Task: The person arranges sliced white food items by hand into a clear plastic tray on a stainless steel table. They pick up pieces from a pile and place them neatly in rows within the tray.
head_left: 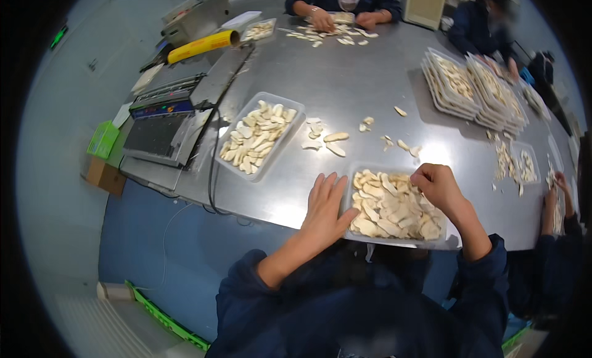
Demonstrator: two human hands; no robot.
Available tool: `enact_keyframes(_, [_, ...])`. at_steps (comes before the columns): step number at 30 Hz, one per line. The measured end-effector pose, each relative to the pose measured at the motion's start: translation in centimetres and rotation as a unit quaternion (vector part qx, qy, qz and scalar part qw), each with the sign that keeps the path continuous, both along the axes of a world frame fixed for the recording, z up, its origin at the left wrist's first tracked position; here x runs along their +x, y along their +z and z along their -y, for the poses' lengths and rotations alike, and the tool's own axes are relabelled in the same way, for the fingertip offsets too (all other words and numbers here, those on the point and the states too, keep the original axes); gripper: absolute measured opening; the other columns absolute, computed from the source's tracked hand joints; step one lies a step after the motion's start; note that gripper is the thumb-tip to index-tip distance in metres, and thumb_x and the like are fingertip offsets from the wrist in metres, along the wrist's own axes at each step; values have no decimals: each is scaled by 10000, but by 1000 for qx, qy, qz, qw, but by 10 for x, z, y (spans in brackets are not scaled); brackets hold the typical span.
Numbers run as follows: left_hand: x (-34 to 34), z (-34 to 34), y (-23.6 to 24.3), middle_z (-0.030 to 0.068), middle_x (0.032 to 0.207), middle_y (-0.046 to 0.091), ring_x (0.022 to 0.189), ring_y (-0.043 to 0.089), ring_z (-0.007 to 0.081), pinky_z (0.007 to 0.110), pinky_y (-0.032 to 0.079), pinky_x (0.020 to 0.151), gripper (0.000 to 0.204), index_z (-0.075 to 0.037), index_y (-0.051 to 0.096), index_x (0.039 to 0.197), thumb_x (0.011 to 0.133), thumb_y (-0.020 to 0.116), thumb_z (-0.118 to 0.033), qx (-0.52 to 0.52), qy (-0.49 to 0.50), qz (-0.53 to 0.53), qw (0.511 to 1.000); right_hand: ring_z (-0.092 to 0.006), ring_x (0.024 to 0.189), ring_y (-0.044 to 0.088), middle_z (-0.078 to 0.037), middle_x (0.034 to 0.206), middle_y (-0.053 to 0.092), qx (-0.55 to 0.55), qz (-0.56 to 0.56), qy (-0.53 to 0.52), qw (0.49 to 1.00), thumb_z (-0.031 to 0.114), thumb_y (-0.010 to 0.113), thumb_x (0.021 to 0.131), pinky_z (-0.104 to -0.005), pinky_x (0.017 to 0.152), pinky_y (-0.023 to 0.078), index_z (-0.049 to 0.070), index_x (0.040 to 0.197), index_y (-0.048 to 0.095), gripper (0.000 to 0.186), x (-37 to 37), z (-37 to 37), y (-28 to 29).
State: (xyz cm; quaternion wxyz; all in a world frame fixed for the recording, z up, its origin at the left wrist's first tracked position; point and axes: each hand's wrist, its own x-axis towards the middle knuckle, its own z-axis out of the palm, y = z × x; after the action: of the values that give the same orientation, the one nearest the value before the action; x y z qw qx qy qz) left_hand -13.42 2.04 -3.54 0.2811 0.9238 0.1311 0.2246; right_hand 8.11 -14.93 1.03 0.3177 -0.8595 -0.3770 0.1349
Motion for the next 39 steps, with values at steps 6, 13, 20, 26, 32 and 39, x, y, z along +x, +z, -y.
enact_keyframes(6, [52, -85, -14, 183, 1017, 557, 932, 536, 349, 426, 444, 825, 294, 25, 566, 1102, 827, 588, -78, 63, 127, 45, 989, -343, 769, 622, -181, 797, 641, -49, 151, 149, 976, 241, 632, 803, -411, 696, 486, 15, 809, 675, 231, -6, -112, -4])
enact_keyframes(13, [63, -103, -34, 120, 878, 541, 842, 529, 310, 416, 445, 744, 55, -29, 602, 851, 807, 592, -60, 111, 160, 49, 980, -346, 784, 656, -217, 791, 660, -183, 118, 152, 964, 220, 651, 741, -393, 698, 524, -15, 772, 682, 239, -9, -176, -21])
enact_keyframes(20, [64, -105, -38, 115, 815, 543, 748, 568, 311, 426, 459, 670, 51, -48, 589, 823, 839, 602, -94, 94, 170, 55, 979, -234, 615, 605, -171, 675, 633, -108, -57, 123, 985, 168, 599, 764, -348, 614, 492, -32, 745, 657, 209, 24, -111, 17])
enact_keyframes(26, [67, -105, -38, 102, 793, 568, 701, 584, 315, 422, 464, 634, 104, -52, 609, 860, 865, 598, -155, 32, 181, 68, 981, -160, 646, 586, -95, 689, 638, -206, -126, 211, 947, 125, 614, 784, -303, 621, 472, -22, 800, 655, 153, 22, -64, 21])
enact_keyframes(32, [57, -89, -20, 158, 861, 635, 749, 616, 313, 376, 480, 680, 144, -14, 644, 967, 863, 570, -80, -132, 115, 91, 980, -316, 677, 609, -177, 739, 646, -63, 7, 89, 994, 174, 618, 812, -352, 651, 486, -8, 825, 653, 186, 11, -41, 34])
enact_keyframes(39, [72, -20, 15, 150, 898, 649, 761, 625, 248, 331, 496, 717, 195, -3, 627, 1028, 854, 578, -76, -143, -78, -11, 987, -311, 651, 607, -197, 698, 621, -29, -16, 15, 999, 149, 612, 807, -362, 634, 478, -26, 817, 658, 181, 11, 3, 22])
